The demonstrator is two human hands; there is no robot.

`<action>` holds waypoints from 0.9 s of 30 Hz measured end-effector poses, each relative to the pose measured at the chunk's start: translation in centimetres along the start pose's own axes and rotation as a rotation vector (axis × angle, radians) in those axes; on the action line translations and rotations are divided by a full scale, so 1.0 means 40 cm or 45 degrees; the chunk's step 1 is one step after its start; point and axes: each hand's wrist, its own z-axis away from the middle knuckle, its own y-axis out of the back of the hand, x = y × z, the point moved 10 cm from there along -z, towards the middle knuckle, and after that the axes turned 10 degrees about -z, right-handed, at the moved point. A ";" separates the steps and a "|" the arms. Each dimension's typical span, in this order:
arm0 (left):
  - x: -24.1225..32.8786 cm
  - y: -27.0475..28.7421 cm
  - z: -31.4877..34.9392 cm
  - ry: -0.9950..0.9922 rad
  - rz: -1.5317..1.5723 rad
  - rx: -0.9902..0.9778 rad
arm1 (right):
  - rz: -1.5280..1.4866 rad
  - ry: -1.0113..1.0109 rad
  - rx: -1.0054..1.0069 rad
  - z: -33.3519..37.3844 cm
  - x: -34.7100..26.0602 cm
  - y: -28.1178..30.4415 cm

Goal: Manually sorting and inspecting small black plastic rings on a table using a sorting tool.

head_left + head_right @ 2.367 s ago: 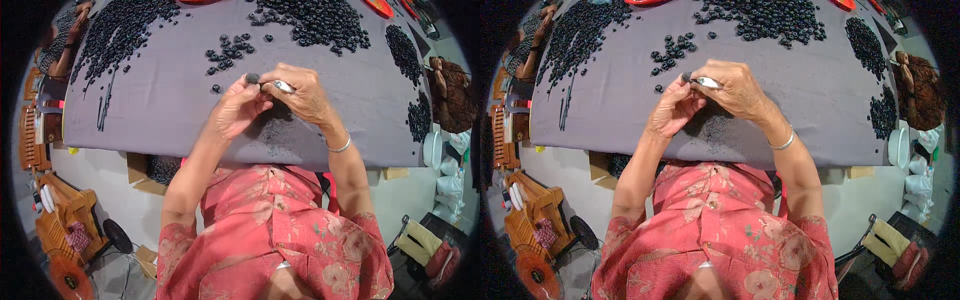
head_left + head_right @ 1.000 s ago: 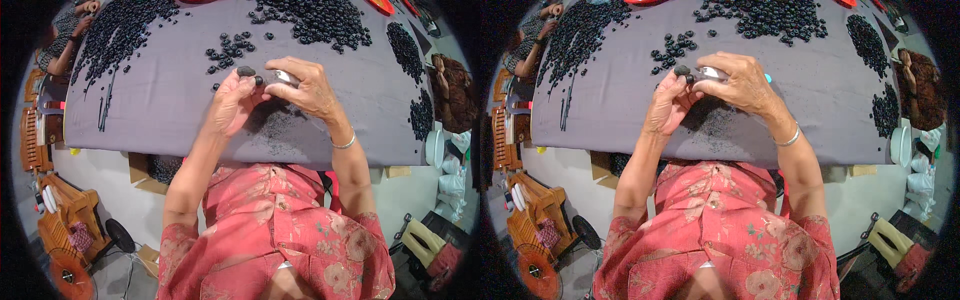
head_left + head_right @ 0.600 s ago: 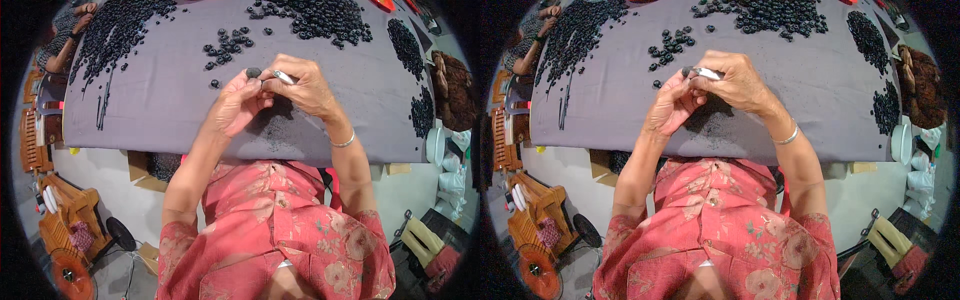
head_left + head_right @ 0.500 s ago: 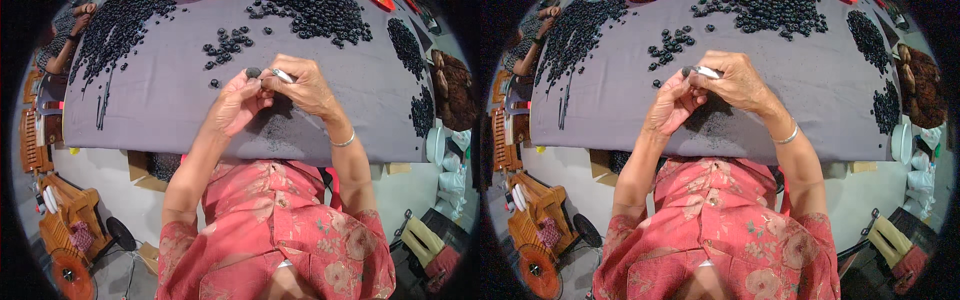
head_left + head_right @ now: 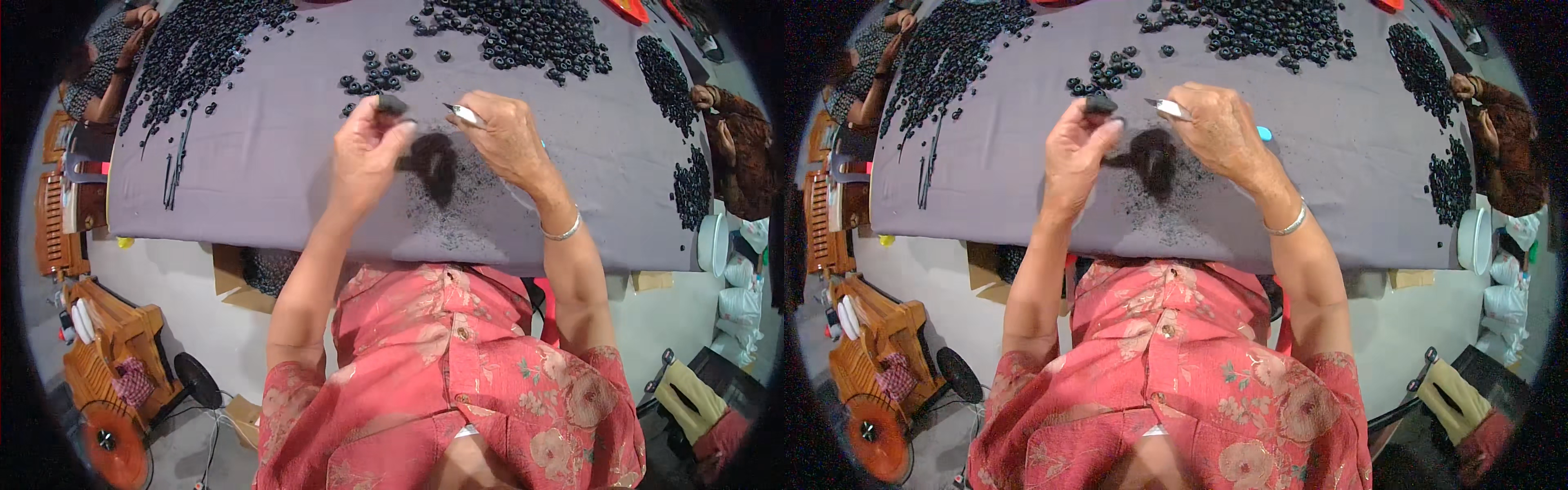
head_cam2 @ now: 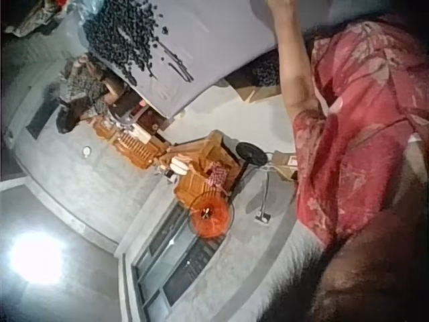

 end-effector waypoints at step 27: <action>0.149 0.192 0.103 -0.591 -1.581 0.493 | 0.304 0.008 -0.095 -0.183 0.136 -0.125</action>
